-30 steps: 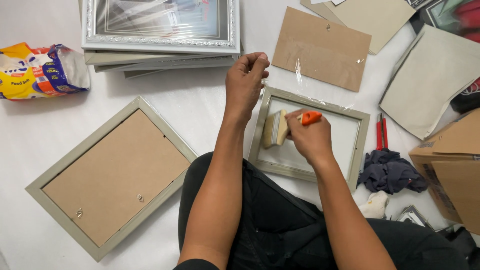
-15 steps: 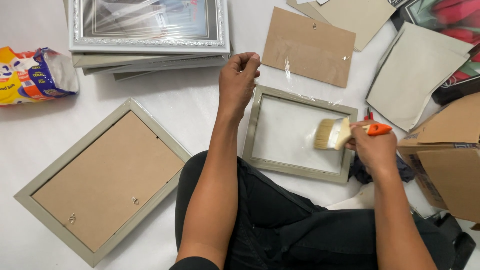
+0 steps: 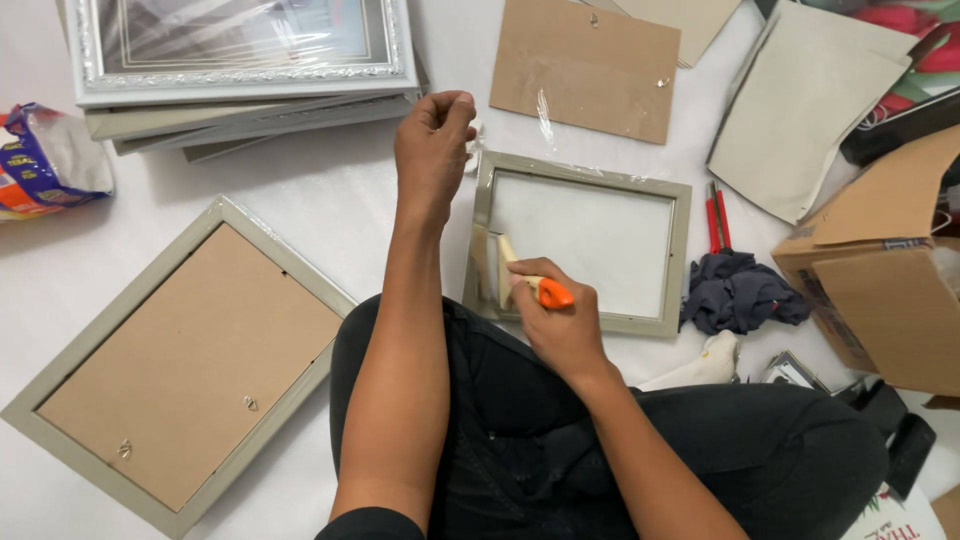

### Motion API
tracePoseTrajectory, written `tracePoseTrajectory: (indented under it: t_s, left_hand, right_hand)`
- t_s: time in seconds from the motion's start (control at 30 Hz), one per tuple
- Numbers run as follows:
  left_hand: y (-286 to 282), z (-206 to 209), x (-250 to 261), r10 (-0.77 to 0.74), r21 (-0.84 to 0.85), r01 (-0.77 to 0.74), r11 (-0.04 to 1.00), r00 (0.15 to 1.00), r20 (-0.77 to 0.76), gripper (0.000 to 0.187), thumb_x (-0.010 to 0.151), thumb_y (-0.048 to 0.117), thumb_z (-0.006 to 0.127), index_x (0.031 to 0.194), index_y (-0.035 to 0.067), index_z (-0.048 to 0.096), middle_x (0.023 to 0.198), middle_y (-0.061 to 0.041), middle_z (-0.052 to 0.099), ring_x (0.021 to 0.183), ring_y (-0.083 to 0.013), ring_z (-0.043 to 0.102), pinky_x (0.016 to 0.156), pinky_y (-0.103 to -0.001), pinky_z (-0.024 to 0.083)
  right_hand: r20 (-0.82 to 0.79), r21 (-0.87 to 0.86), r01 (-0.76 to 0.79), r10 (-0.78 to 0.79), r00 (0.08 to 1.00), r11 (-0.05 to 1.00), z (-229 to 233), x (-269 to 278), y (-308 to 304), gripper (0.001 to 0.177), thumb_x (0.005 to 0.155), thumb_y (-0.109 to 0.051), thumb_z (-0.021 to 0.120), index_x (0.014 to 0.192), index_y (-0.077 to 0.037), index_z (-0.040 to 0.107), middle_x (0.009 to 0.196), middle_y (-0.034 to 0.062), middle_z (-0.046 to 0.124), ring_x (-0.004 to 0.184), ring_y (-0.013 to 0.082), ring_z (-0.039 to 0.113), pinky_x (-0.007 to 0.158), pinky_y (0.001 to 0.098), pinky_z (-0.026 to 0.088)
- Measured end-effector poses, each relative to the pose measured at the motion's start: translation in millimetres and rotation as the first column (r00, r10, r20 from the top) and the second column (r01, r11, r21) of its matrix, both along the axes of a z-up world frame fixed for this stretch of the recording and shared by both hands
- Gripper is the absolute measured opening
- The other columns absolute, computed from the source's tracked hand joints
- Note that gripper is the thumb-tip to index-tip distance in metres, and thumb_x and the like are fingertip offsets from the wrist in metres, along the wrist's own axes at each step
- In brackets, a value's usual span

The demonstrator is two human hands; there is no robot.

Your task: Cleaning a picture frame by brushing away dust and wiping the glass with a cloth

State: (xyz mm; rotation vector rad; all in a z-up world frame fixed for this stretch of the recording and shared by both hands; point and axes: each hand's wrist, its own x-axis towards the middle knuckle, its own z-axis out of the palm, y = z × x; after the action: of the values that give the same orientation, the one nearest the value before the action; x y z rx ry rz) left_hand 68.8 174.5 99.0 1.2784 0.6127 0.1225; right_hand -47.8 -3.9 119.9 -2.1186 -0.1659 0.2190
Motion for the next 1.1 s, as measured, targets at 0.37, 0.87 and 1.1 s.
tracePoseTrajectory:
  t_s: [0.37,0.87,1.1]
  left_hand:
    - [-1.6,-0.6,0.9,0.007,0.048,-0.01,0.999,0.998,0.06,0.036,0.088,0.031,0.064,0.109,0.004,0.074,0.094,-0.005,0.074,0.083,-0.0134,0.07,0.071,-0.028,0.058]
    - [-4.4,-8.4,2.7,-0.02,0.081,0.015,0.997,0.998,0.063,0.034,0.09,0.03,0.064,0.108,0.002,0.073,0.091,-0.004,0.073,0.079,-0.0118,0.069,0.069,-0.026,0.057]
    - [-4.1,-5.4,2.4,-0.023,0.169,0.011,0.986,0.997,0.074,0.038,0.09,0.032,0.062,0.111,0.002,0.072,0.1,-0.006,0.075,0.087,-0.0128,0.07,0.08,-0.027,0.06]
  right_hand:
    - [0.093,-0.501,0.373,-0.38,0.92,0.781,14.4,20.6,-145.8,0.019,0.098,-0.014,0.063,0.106,-0.003,0.077,0.078,0.0103,0.068,0.062,0.0186,0.054,0.06,0.0307,0.046]
    - [-0.166,-0.071,0.191,-0.2,0.966,0.979,-17.2,-2.2,-65.9,0.018,0.094,-0.006,0.064,0.11,-0.004,0.073,0.073,0.0108,0.069,0.057,0.0132,0.058,0.048,0.0236,0.046]
    - [0.074,-0.48,0.405,-0.424,0.903,0.778,15.9,8.2,-148.8,0.017,0.098,-0.013,0.064,0.105,-0.004,0.075,0.086,0.0084,0.071,0.071,0.0176,0.059,0.068,0.0296,0.048]
